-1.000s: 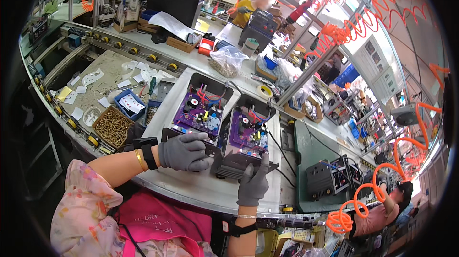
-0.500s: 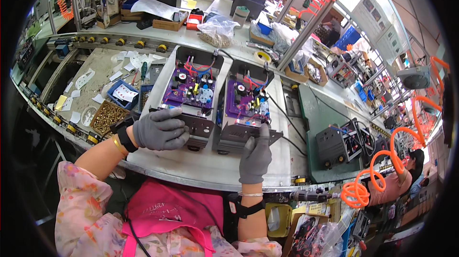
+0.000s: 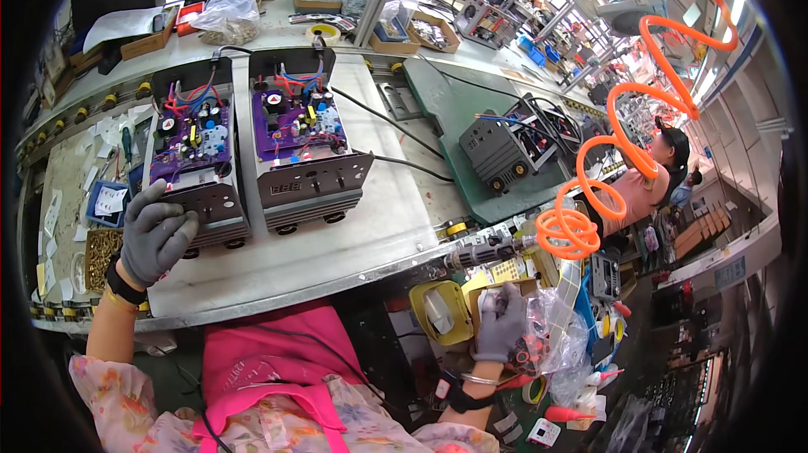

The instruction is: Assembling and inspecting internal components of inverter welding machines on a factory production line.

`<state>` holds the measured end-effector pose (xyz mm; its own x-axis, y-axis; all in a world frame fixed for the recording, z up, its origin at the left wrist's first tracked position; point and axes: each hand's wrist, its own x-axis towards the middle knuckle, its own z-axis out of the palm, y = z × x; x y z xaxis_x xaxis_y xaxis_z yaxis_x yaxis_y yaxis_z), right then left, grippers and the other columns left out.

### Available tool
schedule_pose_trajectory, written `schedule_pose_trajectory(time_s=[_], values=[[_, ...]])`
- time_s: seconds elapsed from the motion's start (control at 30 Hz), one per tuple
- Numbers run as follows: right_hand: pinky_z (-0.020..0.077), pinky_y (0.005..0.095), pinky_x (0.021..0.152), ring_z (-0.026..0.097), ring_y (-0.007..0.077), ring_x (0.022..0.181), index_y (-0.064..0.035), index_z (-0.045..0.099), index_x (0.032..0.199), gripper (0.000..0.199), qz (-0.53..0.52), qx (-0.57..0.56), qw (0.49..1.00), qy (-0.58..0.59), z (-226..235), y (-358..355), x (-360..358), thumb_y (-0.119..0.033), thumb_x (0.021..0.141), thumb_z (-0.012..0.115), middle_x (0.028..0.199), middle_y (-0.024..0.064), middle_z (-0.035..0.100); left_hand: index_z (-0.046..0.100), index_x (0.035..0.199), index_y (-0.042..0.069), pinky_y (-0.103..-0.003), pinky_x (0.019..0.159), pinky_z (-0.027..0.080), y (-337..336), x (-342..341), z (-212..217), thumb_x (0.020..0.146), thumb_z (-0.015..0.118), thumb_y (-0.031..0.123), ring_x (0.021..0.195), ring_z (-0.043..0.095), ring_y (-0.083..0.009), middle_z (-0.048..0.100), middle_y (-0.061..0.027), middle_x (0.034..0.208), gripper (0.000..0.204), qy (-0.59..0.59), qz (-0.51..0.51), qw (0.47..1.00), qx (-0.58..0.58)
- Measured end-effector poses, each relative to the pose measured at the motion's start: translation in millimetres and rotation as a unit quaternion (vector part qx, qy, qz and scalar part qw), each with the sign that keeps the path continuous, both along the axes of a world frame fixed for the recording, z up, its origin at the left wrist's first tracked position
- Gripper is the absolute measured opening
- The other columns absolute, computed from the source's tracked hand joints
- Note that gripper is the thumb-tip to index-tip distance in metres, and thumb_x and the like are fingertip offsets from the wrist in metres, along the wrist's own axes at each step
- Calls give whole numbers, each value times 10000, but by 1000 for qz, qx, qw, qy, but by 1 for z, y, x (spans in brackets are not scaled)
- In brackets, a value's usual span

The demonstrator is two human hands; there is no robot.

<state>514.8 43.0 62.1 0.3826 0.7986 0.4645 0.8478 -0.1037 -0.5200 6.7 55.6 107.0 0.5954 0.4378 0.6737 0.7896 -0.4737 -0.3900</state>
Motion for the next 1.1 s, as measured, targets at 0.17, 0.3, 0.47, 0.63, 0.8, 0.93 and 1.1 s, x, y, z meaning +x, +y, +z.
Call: schedule_pose_trajectory(time_s=[0.17,0.3,0.47,0.63,0.8,0.93,1.1], values=[[397,453,966,471,357,1139,-85,591,1127,499,17,-109,983,-149,-7,-20,19,-229,682,765,1215,158,523,597,807,96,-472,991,448,-3,-1,-2,646,708,37,841,562,-194,591,-1,720,205,-21,2,1000,-22],[369,464,1010,396,374,1226,-111,605,1093,530,-19,-170,961,-215,-12,-18,18,-240,623,813,1316,149,449,595,816,94,-481,1000,442,-4,2,-1,663,706,36,835,561,-193,590,-3,719,198,-22,12,999,-24],[402,444,974,509,360,1102,-79,625,1031,325,68,-69,995,9,-20,-7,34,-195,737,697,1122,182,576,597,844,86,-503,1020,429,-5,5,-1,681,691,29,830,555,-191,594,-12,734,197,-31,26,999,-24],[429,427,938,525,352,1076,-81,654,986,235,52,-112,986,-109,-21,-2,67,-124,756,633,1109,175,595,625,837,103,-475,1023,422,-6,7,-1,678,671,68,851,568,-176,607,-4,736,169,-35,41,998,-26],[433,412,932,537,352,1064,-64,629,1102,357,68,-136,981,-121,-15,-1,72,-164,760,662,1121,175,593,623,847,93,-480,1030,414,-6,9,0,676,679,74,849,568,-179,605,-6,734,181,-42,42,998,-23],[353,422,1025,500,325,1172,-50,470,1317,785,99,-237,948,-189,-6,1,50,-380,668,763,1220,171,562,618,840,99,-490,1037,409,-8,11,0,680,684,77,845,567,-179,603,-7,732,175,-55,44,997,-32],[279,459,1074,481,273,1216,-84,466,1315,697,22,-348,893,-283,4,10,52,-386,733,706,1207,118,596,595,876,59,-539,1033,406,-9,10,0,689,673,45,851,552,-204,584,-26,756,203,-46,39,997,-41]])
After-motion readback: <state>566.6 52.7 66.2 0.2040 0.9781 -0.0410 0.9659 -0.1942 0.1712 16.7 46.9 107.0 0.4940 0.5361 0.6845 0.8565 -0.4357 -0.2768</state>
